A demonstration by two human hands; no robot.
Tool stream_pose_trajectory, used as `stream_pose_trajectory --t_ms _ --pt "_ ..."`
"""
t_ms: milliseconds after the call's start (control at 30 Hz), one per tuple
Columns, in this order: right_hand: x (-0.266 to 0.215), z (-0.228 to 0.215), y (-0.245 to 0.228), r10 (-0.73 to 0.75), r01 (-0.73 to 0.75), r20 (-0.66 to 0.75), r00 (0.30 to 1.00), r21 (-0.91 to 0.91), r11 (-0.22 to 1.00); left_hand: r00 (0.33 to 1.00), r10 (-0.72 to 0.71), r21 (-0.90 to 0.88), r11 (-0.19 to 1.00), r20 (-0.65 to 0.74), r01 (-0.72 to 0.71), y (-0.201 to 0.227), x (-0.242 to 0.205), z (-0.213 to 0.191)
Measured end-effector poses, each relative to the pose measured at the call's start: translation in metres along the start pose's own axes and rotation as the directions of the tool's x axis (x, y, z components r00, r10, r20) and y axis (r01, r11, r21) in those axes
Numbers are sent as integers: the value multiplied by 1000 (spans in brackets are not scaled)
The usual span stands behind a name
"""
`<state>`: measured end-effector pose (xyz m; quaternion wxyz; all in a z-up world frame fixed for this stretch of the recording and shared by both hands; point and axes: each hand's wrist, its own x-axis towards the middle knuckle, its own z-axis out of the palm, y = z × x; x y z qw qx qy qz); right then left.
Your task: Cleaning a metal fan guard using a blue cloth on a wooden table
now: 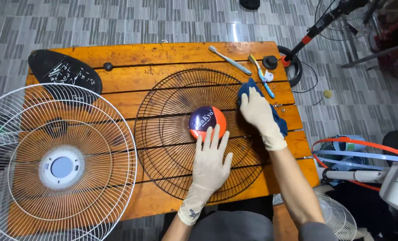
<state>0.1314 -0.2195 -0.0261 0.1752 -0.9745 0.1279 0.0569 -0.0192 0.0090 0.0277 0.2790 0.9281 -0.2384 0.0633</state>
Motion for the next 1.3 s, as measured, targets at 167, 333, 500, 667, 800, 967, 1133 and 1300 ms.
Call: stream_pose_trajectory --t_ms 167,333,500,667,800,967,1133,1300 --pt "-62 -26 -61 -112 112 5 994 -4 994 1000 -2 10 1000 0 2 -2 -3 6" --pt "-22 -20 -34 1 -1 -14 1000 17 1000 1000 -1 -8 1000 -13 1 0 -2 0" --pt "-52 -33 -68 -128 127 29 991 40 991 999 -20 -23 1000 43 21 -2 -2 2" --pt "-35 -23 -38 -82 81 43 996 24 996 999 -21 14 1000 43 20 -3 -4 2" --pt "-89 -39 -88 -192 194 95 977 -16 981 999 -16 17 1000 38 16 -4 -6 8" --pt "4 7 -11 -131 131 36 991 -7 991 1000 -3 17 1000 28 2 -3 -2 5" --pt "-49 -16 -65 -238 246 138 961 -42 968 1000 -7 41 999 16 6 -2 -3 5" --pt "0 -10 -38 -163 164 85 983 -6 986 999 -22 25 999 31 22 0 -3 1"
